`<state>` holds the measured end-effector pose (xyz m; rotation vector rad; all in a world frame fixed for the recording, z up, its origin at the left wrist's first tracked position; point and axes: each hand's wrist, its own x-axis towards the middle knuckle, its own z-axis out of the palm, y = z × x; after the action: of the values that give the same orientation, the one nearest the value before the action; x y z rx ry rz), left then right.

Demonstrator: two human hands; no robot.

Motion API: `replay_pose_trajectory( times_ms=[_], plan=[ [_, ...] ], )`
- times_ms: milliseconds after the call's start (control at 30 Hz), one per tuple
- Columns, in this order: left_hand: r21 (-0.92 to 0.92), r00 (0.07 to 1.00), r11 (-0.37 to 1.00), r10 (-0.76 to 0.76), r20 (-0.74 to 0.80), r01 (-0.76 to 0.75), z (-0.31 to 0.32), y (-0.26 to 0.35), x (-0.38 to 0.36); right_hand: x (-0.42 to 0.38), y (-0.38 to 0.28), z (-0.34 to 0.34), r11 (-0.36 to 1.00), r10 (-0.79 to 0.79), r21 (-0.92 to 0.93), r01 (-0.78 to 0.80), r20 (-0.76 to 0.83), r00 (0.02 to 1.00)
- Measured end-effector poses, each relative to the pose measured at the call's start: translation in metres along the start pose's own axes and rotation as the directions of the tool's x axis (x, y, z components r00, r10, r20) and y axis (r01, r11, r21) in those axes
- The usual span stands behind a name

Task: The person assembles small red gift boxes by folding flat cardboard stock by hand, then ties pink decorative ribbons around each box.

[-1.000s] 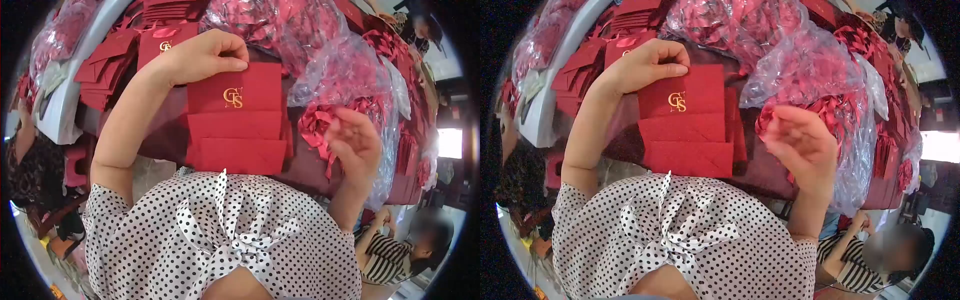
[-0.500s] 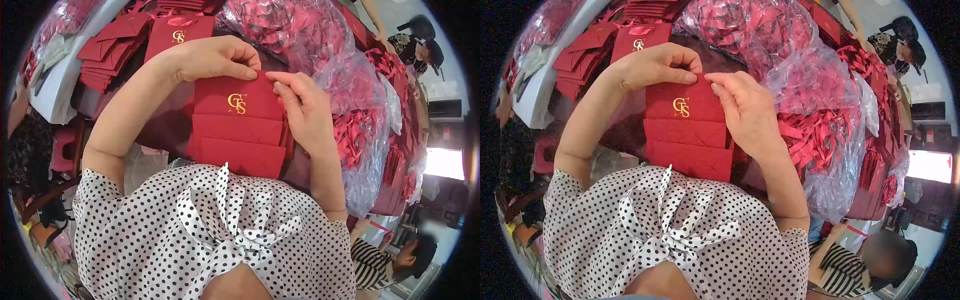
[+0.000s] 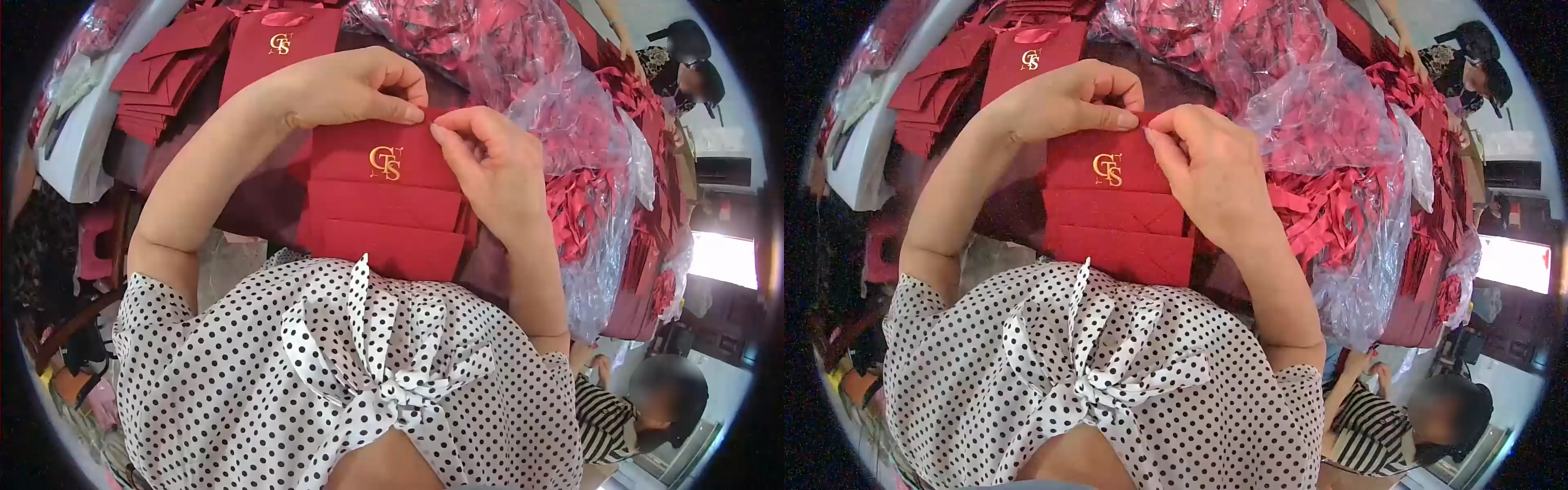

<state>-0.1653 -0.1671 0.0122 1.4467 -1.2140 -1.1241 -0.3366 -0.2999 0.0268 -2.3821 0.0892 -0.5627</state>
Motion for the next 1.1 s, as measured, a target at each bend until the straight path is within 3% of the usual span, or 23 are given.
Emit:
replay_pose_trajectory(
  times_ms=[67, 133, 233, 367, 400, 433, 500, 567, 600, 667, 733, 800, 833, 867, 933, 967, 1000, 1033, 1100],
  plan=[
    [0.033, 1.0, 0.999, 0.007, -0.017, -0.007, 0.002, 0.001, 0.0, 0.0, 0.0, 0.002, 1.0, -0.023, -0.017, 0.024, 0.011, 1.0],
    [0.188, 0.999, 0.982, 0.031, -0.044, -0.022, 0.004, 0.003, 0.0, 0.0, 0.003, 0.004, 0.982, -0.132, -0.133, 0.133, 0.015, 0.991],
    [0.248, 0.992, 0.968, 0.061, -0.112, -0.032, 0.006, -0.002, 0.001, 0.005, 0.002, 0.007, 0.941, -0.215, -0.258, 0.217, 0.037, 0.976],
    [0.233, 0.984, 0.972, 0.072, -0.164, -0.032, 0.009, 0.004, -0.008, 0.007, 0.003, 0.008, 0.959, -0.157, -0.223, 0.177, 0.104, 0.982],
    [0.227, 0.985, 0.973, 0.066, -0.162, -0.028, 0.01, 0.005, -0.009, 0.008, 0.005, 0.006, 0.989, -0.078, -0.114, 0.092, 0.12, 0.99],
    [0.327, 0.974, 0.942, 0.134, -0.18, -0.07, 0.011, 0.006, -0.009, 0.01, 0.005, 0.005, 1.0, -0.002, -0.003, 0.003, 0.146, 0.989],
    [0.423, 0.961, 0.9, 0.199, -0.19, -0.103, 0.016, 0.004, -0.009, 0.012, 0.005, 0.008, 0.998, -0.031, -0.053, 0.04, 0.159, 0.987],
    [0.52, 0.942, 0.852, 0.214, -0.258, -0.051, 0.022, 0.003, -0.007, 0.012, 0.005, 0.012, 0.895, -0.181, -0.381, 0.233, 0.167, 0.969],
    [0.519, 0.943, 0.853, 0.211, -0.257, -0.05, 0.025, 0.004, -0.007, 0.011, 0.002, 0.015, 0.896, -0.179, -0.38, 0.231, 0.167, 0.97],
    [0.592, 0.929, 0.804, 0.253, -0.27, -0.047, 0.028, 0.007, -0.007, 0.01, -0.005, 0.019, 0.75, -0.227, -0.581, 0.316, 0.222, 0.948],
    [0.367, 0.923, 0.923, 0.233, -0.306, -0.111, 0.023, -0.001, -0.005, 0.012, -0.007, 0.014, 0.755, -0.239, -0.573, 0.318, 0.21, 0.948],
    [0.457, 0.928, 0.878, 0.278, -0.248, -0.141, 0.019, 0.0, -0.007, 0.019, -0.003, 0.006, 0.964, -0.013, -0.254, 0.079, 0.253, 0.967],
    [0.463, 0.936, 0.878, 0.255, -0.242, -0.12, 0.019, 0.0, -0.008, 0.019, 0.002, 0.004, 0.994, 0.006, -0.105, 0.022, 0.261, 0.965],
    [0.469, 0.944, 0.878, 0.231, -0.236, -0.098, 0.019, 0.0, -0.009, 0.018, 0.003, 0.006, 0.994, 0.003, -0.102, 0.025, 0.263, 0.965],
    [0.639, 0.911, 0.768, 0.292, -0.291, -0.042, 0.027, -0.008, -0.004, 0.016, 0.008, 0.011, 0.866, -0.153, -0.425, 0.265, 0.279, 0.948],
    [0.657, 0.886, 0.746, 0.371, -0.279, -0.106, 0.029, -0.009, -0.003, 0.014, 0.005, 0.014, 0.792, -0.205, -0.509, 0.337, 0.299, 0.932],
    [0.687, 0.89, 0.724, 0.351, -0.291, -0.061, 0.03, -0.007, -0.003, 0.011, -0.002, 0.016, 0.704, -0.253, -0.586, 0.402, 0.322, 0.912],
    [0.716, 0.891, 0.698, 0.333, -0.307, -0.014, 0.032, -0.005, -0.002, 0.01, -0.004, 0.018, 0.65, -0.251, -0.639, 0.412, 0.33, 0.91],
    [0.765, 0.857, 0.644, 0.399, -0.326, -0.009, 0.04, -0.003, -0.004, 0.01, -0.006, 0.012, 0.675, -0.276, -0.598, 0.431, 0.337, 0.9]
  ],
)
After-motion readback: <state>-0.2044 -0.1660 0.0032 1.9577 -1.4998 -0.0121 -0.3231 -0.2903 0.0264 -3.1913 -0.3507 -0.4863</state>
